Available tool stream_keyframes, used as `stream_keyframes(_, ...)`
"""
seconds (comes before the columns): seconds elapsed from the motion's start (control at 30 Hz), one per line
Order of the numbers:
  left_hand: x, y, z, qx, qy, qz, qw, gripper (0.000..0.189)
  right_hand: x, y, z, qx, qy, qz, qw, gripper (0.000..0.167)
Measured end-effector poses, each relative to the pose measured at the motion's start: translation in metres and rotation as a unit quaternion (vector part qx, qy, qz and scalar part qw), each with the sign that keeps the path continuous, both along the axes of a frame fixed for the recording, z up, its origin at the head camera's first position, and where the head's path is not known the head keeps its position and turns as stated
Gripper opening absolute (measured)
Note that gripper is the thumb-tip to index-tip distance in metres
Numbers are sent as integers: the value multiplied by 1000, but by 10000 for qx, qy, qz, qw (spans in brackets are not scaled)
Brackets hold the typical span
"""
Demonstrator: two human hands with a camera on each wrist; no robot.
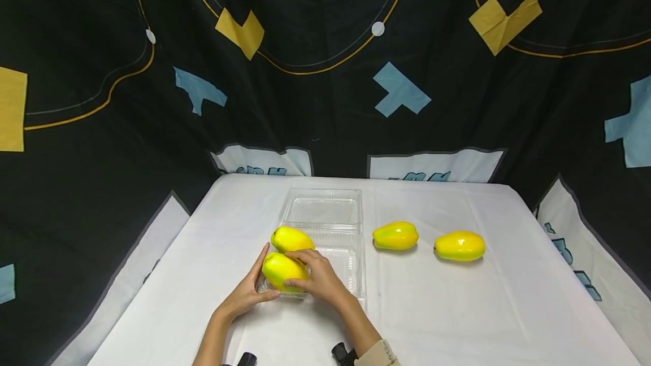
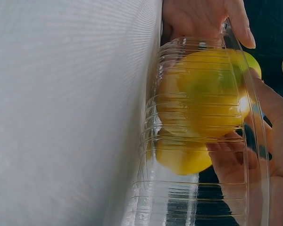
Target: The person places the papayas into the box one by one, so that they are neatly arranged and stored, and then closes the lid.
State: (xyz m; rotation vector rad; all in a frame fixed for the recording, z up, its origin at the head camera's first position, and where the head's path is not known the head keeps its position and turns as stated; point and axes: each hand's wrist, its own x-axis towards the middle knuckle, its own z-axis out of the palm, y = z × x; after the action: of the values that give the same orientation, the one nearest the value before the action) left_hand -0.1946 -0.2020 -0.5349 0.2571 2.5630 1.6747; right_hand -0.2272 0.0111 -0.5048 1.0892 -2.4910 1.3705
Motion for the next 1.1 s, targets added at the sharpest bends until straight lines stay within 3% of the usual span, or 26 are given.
stream_keyframes(0.77,0,-1,-2,-81,67,-30,9999,110,0,0,-1,-4,47,-125,9999,55)
stream_keyframes(1.1,-1,-1,-3,-86,50,9,9999,111,1,0,0,21,-127,-160,9998,55)
